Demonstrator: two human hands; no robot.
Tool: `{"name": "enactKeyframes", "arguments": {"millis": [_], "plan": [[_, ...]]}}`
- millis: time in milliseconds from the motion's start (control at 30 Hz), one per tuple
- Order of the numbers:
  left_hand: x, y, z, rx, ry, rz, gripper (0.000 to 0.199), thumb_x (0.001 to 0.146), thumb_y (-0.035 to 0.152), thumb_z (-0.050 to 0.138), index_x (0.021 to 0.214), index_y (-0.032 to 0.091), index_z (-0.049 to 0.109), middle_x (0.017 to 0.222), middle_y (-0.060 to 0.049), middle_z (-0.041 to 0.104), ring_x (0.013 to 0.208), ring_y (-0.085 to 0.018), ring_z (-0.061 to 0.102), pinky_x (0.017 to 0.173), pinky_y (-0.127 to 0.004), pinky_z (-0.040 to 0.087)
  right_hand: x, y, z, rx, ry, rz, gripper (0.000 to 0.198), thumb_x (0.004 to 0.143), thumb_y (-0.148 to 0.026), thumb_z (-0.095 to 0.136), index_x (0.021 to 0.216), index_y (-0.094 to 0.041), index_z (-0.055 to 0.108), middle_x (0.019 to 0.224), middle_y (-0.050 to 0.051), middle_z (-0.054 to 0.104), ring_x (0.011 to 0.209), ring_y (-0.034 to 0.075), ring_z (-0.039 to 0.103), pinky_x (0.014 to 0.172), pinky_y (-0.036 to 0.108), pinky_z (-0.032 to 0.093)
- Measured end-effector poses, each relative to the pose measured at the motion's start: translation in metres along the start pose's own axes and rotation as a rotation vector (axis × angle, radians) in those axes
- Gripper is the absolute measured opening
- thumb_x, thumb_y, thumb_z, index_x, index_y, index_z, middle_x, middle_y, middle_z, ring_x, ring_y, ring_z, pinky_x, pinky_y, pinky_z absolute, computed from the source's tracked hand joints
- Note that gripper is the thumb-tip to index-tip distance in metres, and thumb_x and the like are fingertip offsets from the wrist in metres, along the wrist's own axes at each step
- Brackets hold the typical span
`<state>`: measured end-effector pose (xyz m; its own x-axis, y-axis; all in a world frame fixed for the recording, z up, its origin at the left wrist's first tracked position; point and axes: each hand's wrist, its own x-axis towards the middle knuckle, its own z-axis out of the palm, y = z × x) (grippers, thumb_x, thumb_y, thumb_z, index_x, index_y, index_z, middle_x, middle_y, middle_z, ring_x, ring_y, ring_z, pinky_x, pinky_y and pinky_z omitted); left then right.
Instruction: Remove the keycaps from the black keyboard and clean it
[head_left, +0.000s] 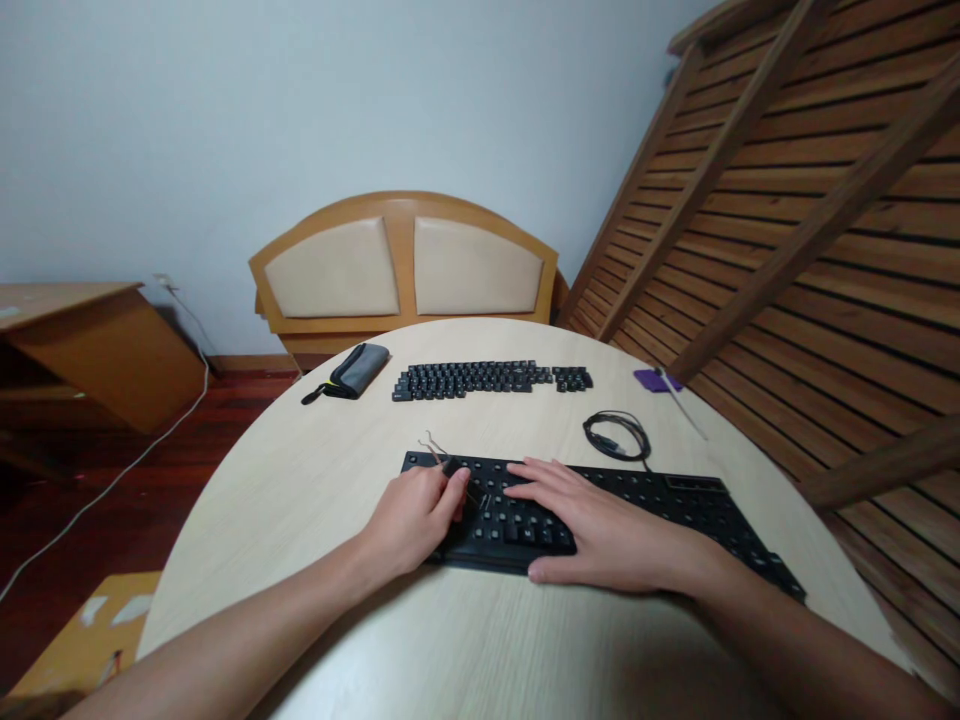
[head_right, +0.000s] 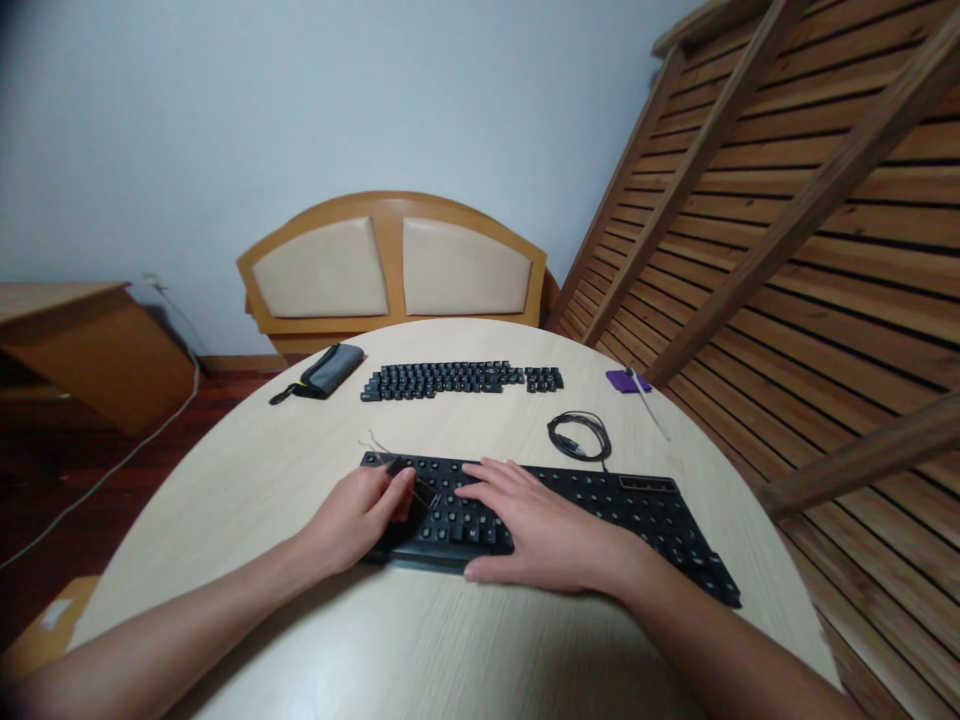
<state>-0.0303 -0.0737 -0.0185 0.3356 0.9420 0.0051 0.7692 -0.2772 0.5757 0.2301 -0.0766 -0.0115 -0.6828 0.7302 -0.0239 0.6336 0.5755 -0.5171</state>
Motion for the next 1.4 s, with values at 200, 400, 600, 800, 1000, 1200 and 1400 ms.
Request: {"name": "enactKeyframes", "arguments": {"millis": [200,400,600,800,1000,1200,1400], "plan": [[-0.007,0.005,0.005,0.087,-0.002,0.029,0.053,0.101,0.041,0.028,0.061,0.019,0.056,0.062,-0.008,0.068,0.06,-0.02,0.062,0.063,-0.032,0.039,0.01,-0.006,0.017,0.03,0.027,-0.034,0.069,0.083,-0.055,0.07,0.142,-0.024,0.054,0.16,0.01,0.034,0.151,0.031,0.02,0.123,0.054,0.02],[-0.01,0.005,0.006,0.135,0.027,0.073,0.049,0.1,0.04,0.033,0.061,0.02,0.053,0.058,-0.006,0.066,0.053,-0.018,0.06,0.057,-0.03,0.037,0.015,-0.009,0.026,0.009,0.106,-0.065,0.059,0.083,-0.055,0.07,0.132,-0.024,0.062,0.155,0.01,0.043,0.15,0.032,0.022,0.122,0.055,0.019],[-0.012,0.008,0.005,0.13,0.014,0.1,0.051,0.1,0.04,0.032,0.059,0.02,0.054,0.058,-0.007,0.065,0.056,-0.02,0.061,0.059,-0.031,0.038,0.014,-0.015,0.026,-0.016,0.127,-0.071,0.046,0.087,-0.052,0.068,0.122,-0.022,0.068,0.15,0.009,0.05,0.148,0.03,0.028,0.12,0.05,0.028],[-0.013,0.011,0.005,0.144,-0.001,0.11,0.053,0.1,0.042,0.033,0.059,0.02,0.056,0.056,-0.007,0.064,0.053,-0.019,0.058,0.056,-0.031,0.035,0.014,-0.02,0.024,-0.029,0.135,-0.085,0.031,0.093,-0.04,0.062,0.116,-0.02,0.068,0.148,0.01,0.052,0.146,0.028,0.035,0.121,0.05,0.027],[-0.012,0.011,0.005,0.171,0.003,0.072,0.052,0.1,0.043,0.035,0.058,0.019,0.054,0.059,-0.008,0.066,0.053,-0.019,0.059,0.054,-0.031,0.033,0.015,-0.023,0.028,-0.046,0.159,-0.08,0.023,0.093,-0.036,0.062,0.109,-0.021,0.07,0.147,0.01,0.054,0.144,0.028,0.038,0.121,0.052,0.027],[-0.014,0.01,0.006,0.144,-0.043,0.055,0.052,0.101,0.042,0.035,0.063,0.018,0.061,0.064,-0.01,0.07,0.06,-0.022,0.064,0.058,-0.031,0.036,0.017,-0.026,0.029,-0.087,0.141,-0.04,0.024,0.094,-0.036,0.062,0.11,-0.019,0.069,0.147,0.01,0.053,0.145,0.028,0.036,0.12,0.051,0.029],[-0.014,0.011,0.007,0.136,-0.062,0.114,0.05,0.1,0.04,0.035,0.069,0.017,0.066,0.071,-0.011,0.071,0.066,-0.023,0.065,0.064,-0.032,0.039,0.017,-0.025,0.035,-0.071,0.192,-0.043,0.022,0.094,-0.034,0.06,0.108,-0.019,0.07,0.144,0.01,0.057,0.143,0.028,0.04,0.119,0.05,0.032]]}}
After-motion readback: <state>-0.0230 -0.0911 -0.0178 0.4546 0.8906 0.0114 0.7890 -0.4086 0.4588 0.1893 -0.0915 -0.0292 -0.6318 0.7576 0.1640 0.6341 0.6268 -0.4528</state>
